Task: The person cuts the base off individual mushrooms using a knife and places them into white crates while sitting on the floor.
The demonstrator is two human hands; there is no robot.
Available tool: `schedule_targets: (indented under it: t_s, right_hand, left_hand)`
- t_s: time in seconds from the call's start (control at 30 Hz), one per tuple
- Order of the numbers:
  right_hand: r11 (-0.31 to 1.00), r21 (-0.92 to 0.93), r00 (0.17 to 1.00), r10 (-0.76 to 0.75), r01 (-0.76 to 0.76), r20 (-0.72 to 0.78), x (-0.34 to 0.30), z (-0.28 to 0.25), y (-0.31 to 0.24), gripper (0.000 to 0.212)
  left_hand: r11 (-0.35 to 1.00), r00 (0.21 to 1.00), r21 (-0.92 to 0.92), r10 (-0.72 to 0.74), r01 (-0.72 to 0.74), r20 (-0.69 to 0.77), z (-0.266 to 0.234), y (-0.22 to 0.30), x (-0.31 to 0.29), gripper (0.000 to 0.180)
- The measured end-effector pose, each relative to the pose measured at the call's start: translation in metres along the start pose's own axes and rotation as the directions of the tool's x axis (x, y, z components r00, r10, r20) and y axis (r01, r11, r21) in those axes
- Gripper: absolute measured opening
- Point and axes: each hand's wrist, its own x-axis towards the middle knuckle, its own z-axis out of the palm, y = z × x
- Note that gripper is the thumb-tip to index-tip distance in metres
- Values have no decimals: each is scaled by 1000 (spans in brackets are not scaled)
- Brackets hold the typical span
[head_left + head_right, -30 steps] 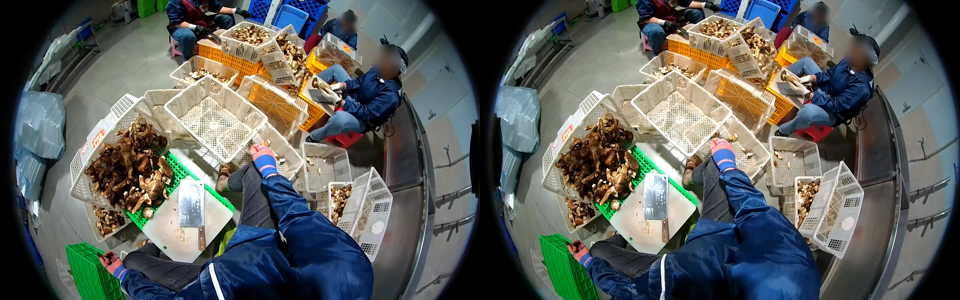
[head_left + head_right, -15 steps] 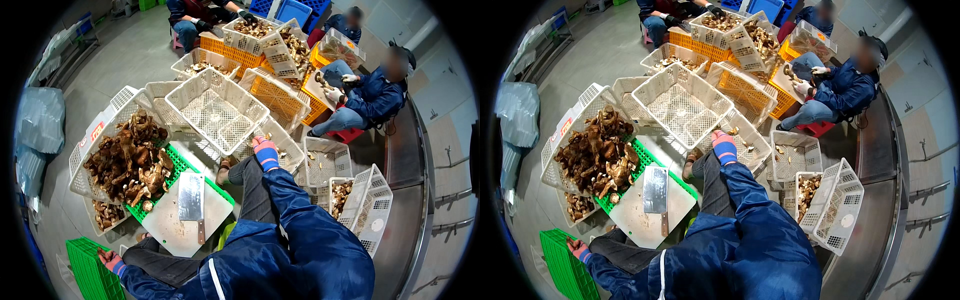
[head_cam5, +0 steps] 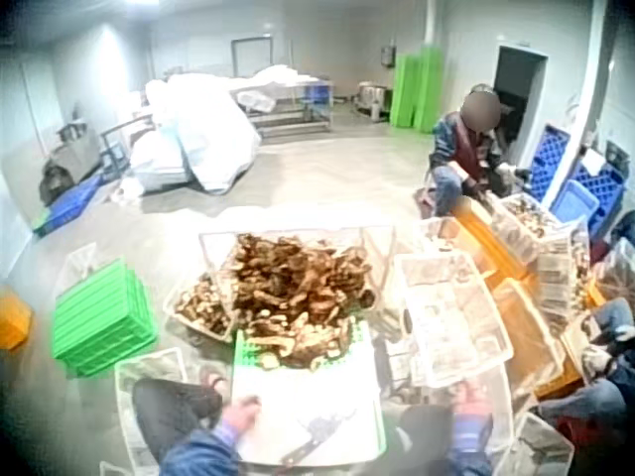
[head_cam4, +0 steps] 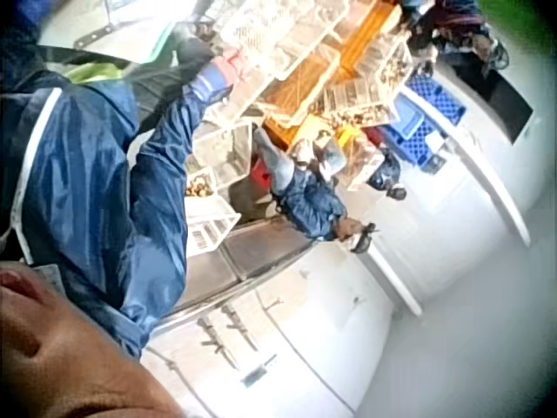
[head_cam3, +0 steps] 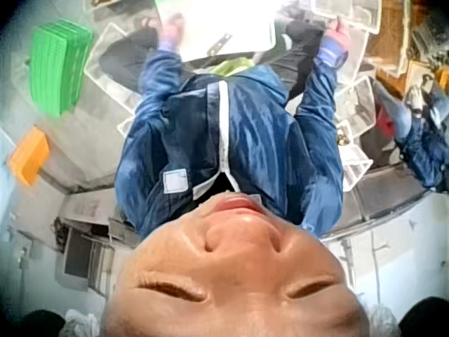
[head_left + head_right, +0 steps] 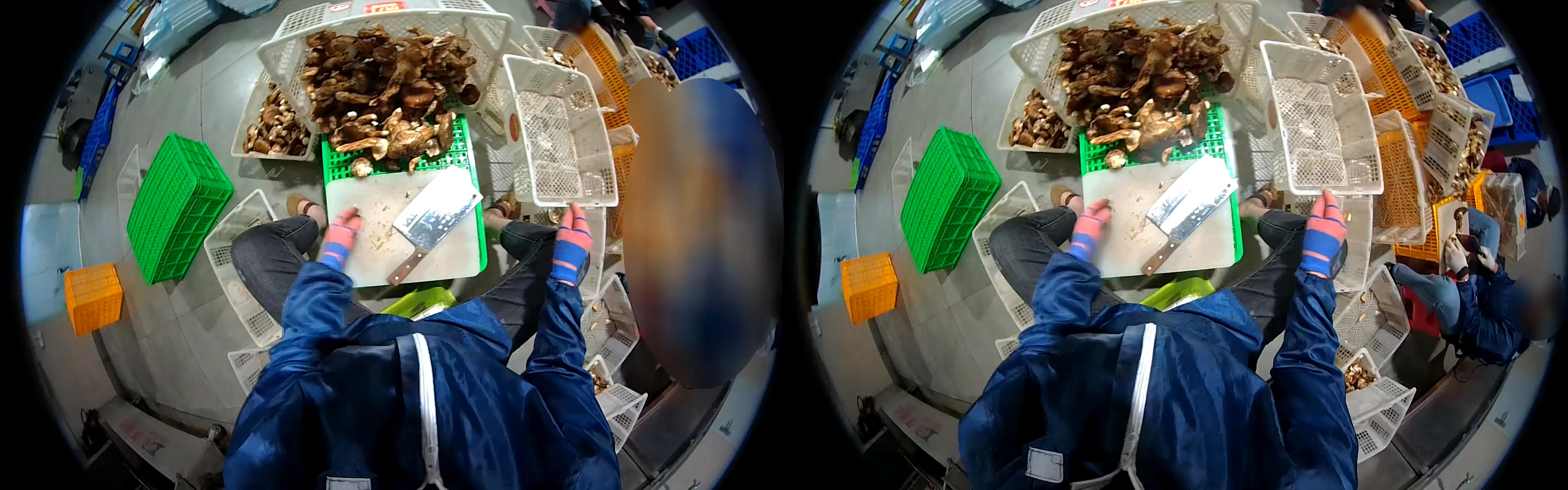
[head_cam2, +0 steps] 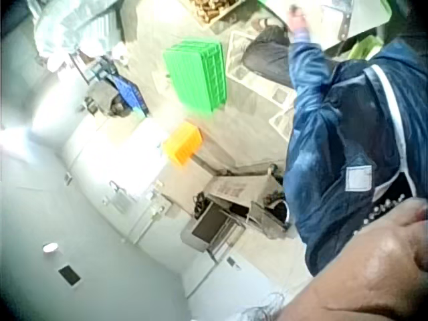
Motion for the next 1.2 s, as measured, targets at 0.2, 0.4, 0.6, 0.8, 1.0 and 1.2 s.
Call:
schedule_targets:
  t_s: [0.2, 0.4, 0.6, 0.8, 1.0, 1.2]
  right_hand:
    - [893, -22, 588, 314, -449, 745, -151, 130, 10, 32]
    - [184, -85, -37, 254, -979, 967, -184, 136, -23, 35]
    - [-322, 21, 2, 61, -947, 998, -153, 122, -37, 31]
    - [-188, 169, 125, 224, -968, 967, -134, 96, -42, 22]
    - [-645, -138, 33, -246, -752, 969, -139, 94, -38, 17]
    - [-232, 17, -57, 305, -972, 951, -143, 97, -51, 15]
  left_hand:
    - [382, 975, 898, 44, -219, 219, 118, -12, -71, 43]
    - [500, 912, 808, -82, -312, 403, 113, -13, -70, 41]
    - [826, 822, 459, 11, -329, 569, 137, 29, -102, 45]
    - [999, 864, 20, -35, 29, 502, 77, 60, 18, 29]
    - [721, 888, -673, -404, 162, -220, 22, 59, 145, 34]
    - [563, 914, -802, -402, 199, -56, 16, 41, 183, 13]
